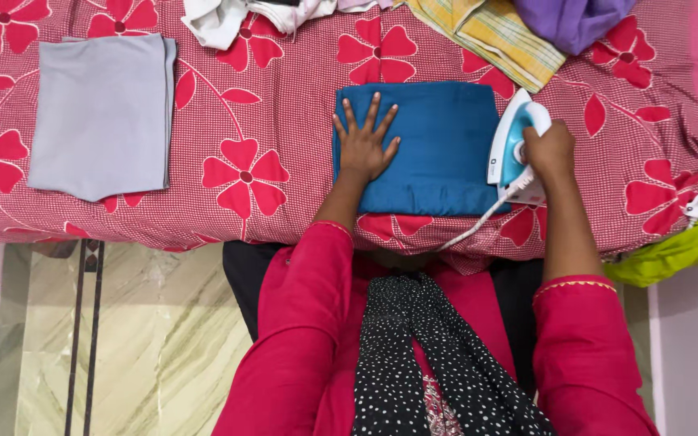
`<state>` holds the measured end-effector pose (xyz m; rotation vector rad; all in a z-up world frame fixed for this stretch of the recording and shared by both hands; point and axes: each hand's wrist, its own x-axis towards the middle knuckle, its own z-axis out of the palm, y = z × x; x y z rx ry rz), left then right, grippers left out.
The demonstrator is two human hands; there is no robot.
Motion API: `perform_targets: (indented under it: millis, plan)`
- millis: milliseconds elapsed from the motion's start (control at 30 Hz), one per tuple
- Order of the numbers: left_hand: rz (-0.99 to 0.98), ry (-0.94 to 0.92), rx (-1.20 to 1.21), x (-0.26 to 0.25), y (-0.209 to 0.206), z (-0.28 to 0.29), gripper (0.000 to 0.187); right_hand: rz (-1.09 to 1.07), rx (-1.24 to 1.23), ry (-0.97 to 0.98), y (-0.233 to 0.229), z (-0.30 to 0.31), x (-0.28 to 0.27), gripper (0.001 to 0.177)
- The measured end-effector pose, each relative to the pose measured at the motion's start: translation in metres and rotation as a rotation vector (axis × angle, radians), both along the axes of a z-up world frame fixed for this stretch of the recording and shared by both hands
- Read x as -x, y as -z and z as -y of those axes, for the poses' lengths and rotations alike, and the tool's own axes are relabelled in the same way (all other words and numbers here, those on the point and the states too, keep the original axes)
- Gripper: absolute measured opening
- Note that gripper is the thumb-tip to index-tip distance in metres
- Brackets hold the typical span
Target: The person irons a blue garment on a bed, smoothing it with an iron and folding it. Then the person irons a yellow checkered cloth, smoothing it with the iron and folding it.
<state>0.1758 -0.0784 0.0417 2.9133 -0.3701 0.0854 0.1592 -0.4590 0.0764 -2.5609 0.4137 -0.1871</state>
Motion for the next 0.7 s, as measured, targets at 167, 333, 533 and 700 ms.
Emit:
perform_targets:
  millis: [167, 333, 533, 700]
  plan:
    - [-0.109, 0.003, -0.030, -0.008, -0.005, 0.000, 0.073, -0.065, -0.236, 0.059, -0.011, 0.036, 0.048, 0.033]
    - [-0.013, -0.001, -0.058, 0.001, -0.025, 0.001, 0.077, 0.030, -0.463, 0.116, -0.003, 0.073, 0.102, 0.024]
    - [0.107, -0.008, 0.051, 0.103, -0.030, -0.022, 0.075, 0.158, -0.820, 0.184, -0.022, 0.045, 0.173, 0.013]
    - [0.113, -0.057, 0.029, 0.150, -0.009, -0.038, 0.072, 0.256, -0.859, 0.135, -0.065, -0.015, 0.202, 0.014]
